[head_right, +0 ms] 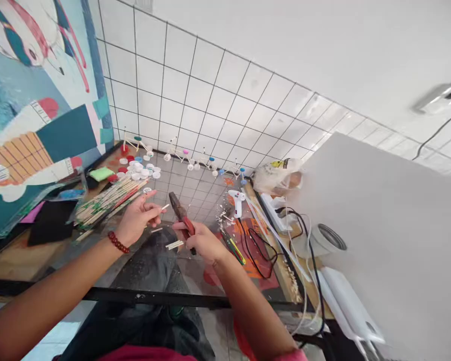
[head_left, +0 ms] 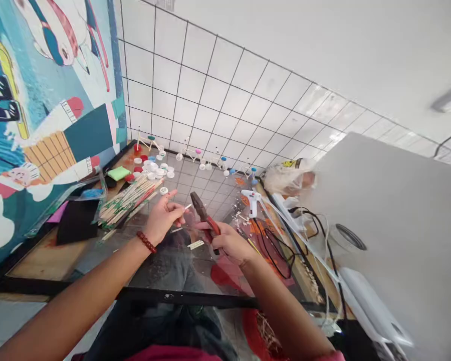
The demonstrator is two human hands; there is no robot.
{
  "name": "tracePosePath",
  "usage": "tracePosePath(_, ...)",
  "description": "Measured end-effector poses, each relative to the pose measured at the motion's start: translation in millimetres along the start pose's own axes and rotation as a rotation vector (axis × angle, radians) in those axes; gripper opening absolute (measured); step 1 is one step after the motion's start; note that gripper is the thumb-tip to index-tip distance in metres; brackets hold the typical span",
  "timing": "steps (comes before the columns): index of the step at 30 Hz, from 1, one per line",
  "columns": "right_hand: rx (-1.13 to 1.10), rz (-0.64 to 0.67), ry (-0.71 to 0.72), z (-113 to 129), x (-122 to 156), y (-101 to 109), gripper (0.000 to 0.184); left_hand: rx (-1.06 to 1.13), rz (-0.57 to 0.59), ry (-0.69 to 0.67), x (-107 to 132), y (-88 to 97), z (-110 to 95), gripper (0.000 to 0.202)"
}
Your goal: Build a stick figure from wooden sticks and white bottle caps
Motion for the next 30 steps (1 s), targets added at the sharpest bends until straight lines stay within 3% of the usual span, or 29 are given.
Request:
tracePosePath(14, 0.049, 0.031, -0.022, -2.9, -1.1, -0.5, 0.054, 0.052, 0.012, 0.006, -2.4, -0.2, 4.9, 0.087)
tracePosePath(30, 0.101, 0.065, -0.018, 1.2, 4.8, 2.8, 0.066, 0.049, 0.037, 0.035, 0.9, -2.2, 2.1, 0.092)
Point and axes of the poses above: each hand's wrist, its own x-axis away from the middle knuckle, its own y-axis out of the back of the hand, z = x × y, the point moved 5 cm from there along -x, towards the middle knuckle, and after that the axes turned 5 degrees about -z, right-handed, at the moved point
